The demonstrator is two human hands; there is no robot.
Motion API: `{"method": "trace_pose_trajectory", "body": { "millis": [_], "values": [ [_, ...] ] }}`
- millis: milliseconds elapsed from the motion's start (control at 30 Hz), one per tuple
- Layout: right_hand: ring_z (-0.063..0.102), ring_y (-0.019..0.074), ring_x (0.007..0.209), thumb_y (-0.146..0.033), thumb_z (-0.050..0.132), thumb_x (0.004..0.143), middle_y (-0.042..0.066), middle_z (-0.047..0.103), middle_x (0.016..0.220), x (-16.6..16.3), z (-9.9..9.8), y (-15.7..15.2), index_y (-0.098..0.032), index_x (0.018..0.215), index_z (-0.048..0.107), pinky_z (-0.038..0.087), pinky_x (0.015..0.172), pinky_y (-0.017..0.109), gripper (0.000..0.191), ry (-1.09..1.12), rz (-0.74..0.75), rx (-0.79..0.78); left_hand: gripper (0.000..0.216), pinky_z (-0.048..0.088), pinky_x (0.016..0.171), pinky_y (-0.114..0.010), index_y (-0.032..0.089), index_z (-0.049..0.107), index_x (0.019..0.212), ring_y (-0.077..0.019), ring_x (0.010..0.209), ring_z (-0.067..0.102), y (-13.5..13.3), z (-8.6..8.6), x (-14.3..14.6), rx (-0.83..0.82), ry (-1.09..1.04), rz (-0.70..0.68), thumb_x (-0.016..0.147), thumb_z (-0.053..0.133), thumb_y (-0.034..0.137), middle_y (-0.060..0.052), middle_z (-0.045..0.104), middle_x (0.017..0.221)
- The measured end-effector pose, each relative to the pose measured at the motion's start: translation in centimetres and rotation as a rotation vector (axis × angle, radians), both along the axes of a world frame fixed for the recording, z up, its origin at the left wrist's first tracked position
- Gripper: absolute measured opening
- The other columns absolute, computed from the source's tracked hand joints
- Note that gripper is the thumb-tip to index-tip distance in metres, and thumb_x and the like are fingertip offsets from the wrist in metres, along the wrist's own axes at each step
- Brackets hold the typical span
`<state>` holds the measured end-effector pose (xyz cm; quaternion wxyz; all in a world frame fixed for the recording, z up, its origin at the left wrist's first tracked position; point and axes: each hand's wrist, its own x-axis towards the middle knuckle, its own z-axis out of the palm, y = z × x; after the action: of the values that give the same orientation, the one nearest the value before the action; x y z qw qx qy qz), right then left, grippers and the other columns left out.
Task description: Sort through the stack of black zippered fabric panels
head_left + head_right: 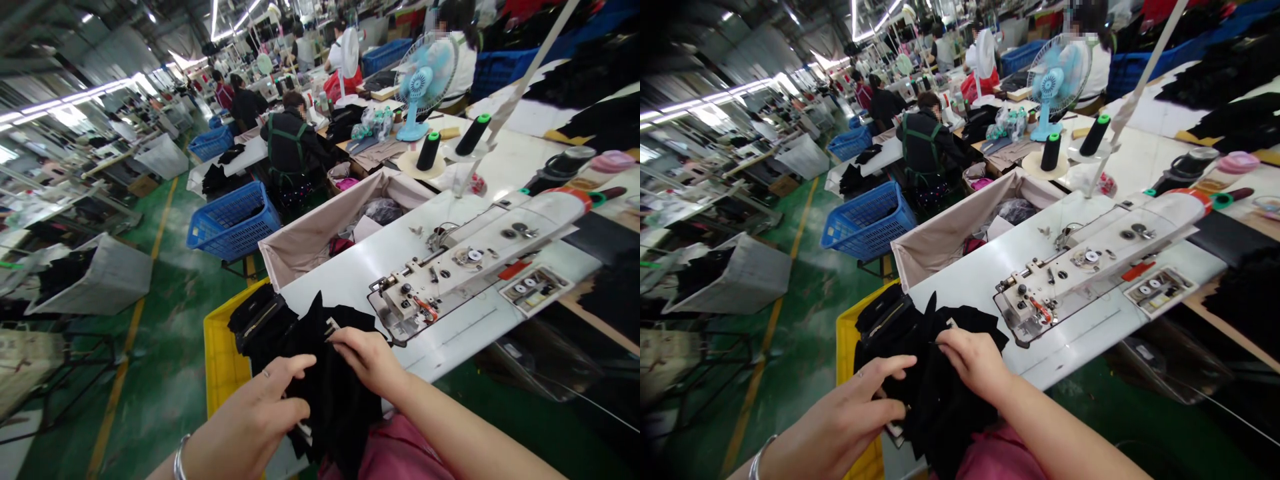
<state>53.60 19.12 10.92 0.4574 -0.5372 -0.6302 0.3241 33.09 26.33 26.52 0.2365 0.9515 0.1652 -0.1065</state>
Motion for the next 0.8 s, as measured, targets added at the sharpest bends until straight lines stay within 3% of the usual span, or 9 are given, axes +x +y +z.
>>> {"method": "trace_pose_trajectory", "body": {
  "millis": [100, 200, 267, 333, 400, 500, 600, 667, 800],
  "values": [
    [0.067, 0.0143, 0.090, -0.026, 0.052, 0.097, 0.000, 0.072, 0.101, -0.4, 2.3, 2.6, -0.024, 0.106, 0.065, 0.049, 0.080, 0.024, 0.016, 0.040, 0.000, 0.075, 0.034, 0.043, 0.103, -0.032, 0.021, 0.065, 0.090, -0.0232, 0.127, 0.047, -1.2, 1.0, -0.4, 0.042, -0.016, -0.025, 0.078, 0.044, -0.003, -0.005, 0.039, 0.148],
    [0.067, 0.0152, 0.087, -0.028, 0.058, 0.094, -0.001, 0.072, 0.095, 0.3, 4.7, 5.7, -0.024, 0.102, 0.067, 0.049, 0.081, 0.025, 0.013, 0.053, -0.176, 0.031, 0.017, 0.047, 0.094, -0.027, 0.022, 0.064, 0.089, -0.0181, 0.107, 0.059, -2.5, 1.0, -1.0, 0.061, 0.011, -0.111, 0.087, 0.054, 0.009, -0.002, 0.053, 0.137],
    [0.067, 0.0154, 0.088, -0.028, 0.058, 0.093, -0.001, 0.072, 0.096, 0.2, 6.5, 6.9, -0.024, 0.104, 0.066, 0.048, 0.081, 0.025, 0.014, 0.043, -0.180, 0.024, 0.007, 0.048, 0.083, -0.025, 0.023, 0.061, 0.092, -0.0144, 0.089, 0.062, -3.1, 0.5, -1.6, 0.056, -0.006, -0.199, 0.093, 0.055, 0.022, 0.000, 0.063, 0.124],
    [0.067, 0.0154, 0.091, -0.026, 0.059, 0.092, -0.001, 0.072, 0.101, -0.9, 8.1, 6.8, -0.025, 0.108, 0.065, 0.047, 0.083, 0.025, 0.017, -0.011, 0.009, 0.039, 0.011, 0.047, 0.071, -0.024, 0.023, 0.060, 0.092, -0.0131, 0.074, 0.060, -3.4, -0.1, -2.6, 0.081, -0.070, -0.213, 0.096, 0.051, 0.028, 0.000, 0.068, 0.101],
    [0.068, 0.0160, 0.088, -0.023, 0.061, 0.090, -0.001, 0.073, 0.098, -2.9, 9.2, 5.3, -0.025, 0.108, 0.066, 0.047, 0.078, 0.023, 0.018, -0.108, 0.284, 0.042, 0.016, 0.044, 0.062, -0.024, 0.022, 0.060, 0.092, -0.0138, 0.067, 0.056, -3.5, -0.3, -3.7, 0.173, -0.141, -0.085, 0.097, 0.046, 0.025, -0.001, 0.062, 0.085],
    [0.069, 0.0170, 0.080, -0.019, 0.057, 0.090, 0.001, 0.073, 0.092, -6.1, 9.9, 2.3, -0.023, 0.108, 0.065, 0.047, 0.070, 0.023, 0.020, -0.173, 0.495, -0.011, 0.025, 0.048, 0.078, -0.025, 0.020, 0.062, 0.098, -0.0183, 0.096, 0.058, -3.5, 0.4, -5.7, 0.343, -0.216, 0.145, 0.092, 0.039, 0.011, -0.009, 0.058, 0.112],
    [0.069, 0.0156, 0.086, -0.017, 0.049, 0.094, 0.002, 0.073, 0.099, -7.8, 10.5, 0.2, -0.024, 0.115, 0.063, 0.047, 0.076, 0.022, 0.026, -0.003, 0.459, -0.116, 0.032, 0.042, 0.101, -0.031, 0.019, 0.061, 0.100, -0.0216, 0.125, 0.047, -3.4, 1.0, -7.5, 0.365, -0.214, 0.152, 0.087, 0.038, 0.001, -0.009, 0.050, 0.137],
    [0.068, 0.0156, 0.096, -0.025, 0.056, 0.093, 0.001, 0.071, 0.108, -8.0, 11.1, -0.4, -0.027, 0.121, 0.060, 0.048, 0.082, 0.021, 0.028, 0.147, 0.497, -0.197, 0.031, 0.039, 0.104, -0.034, 0.019, 0.059, 0.100, -0.0189, 0.112, 0.055, -3.2, 1.2, -8.6, 0.322, -0.181, 0.137, 0.084, 0.039, 0.001, -0.005, 0.061, 0.121],
    [0.062, 0.0331, 0.112, -0.036, 0.085, 0.061, 0.013, 0.062, 0.128, -8.7, 11.1, -0.4, -0.020, 0.138, 0.048, 0.048, 0.097, 0.040, 0.087, -0.021, 0.547, -0.370, 0.025, 0.031, 0.111, -0.044, 0.021, 0.057, 0.098, -0.0162, 0.076, 0.061, -1.6, 2.2, -10.8, 0.330, -0.049, 0.150, 0.085, 0.043, 0.005, 0.003, 0.065, 0.087]
  ]
}}
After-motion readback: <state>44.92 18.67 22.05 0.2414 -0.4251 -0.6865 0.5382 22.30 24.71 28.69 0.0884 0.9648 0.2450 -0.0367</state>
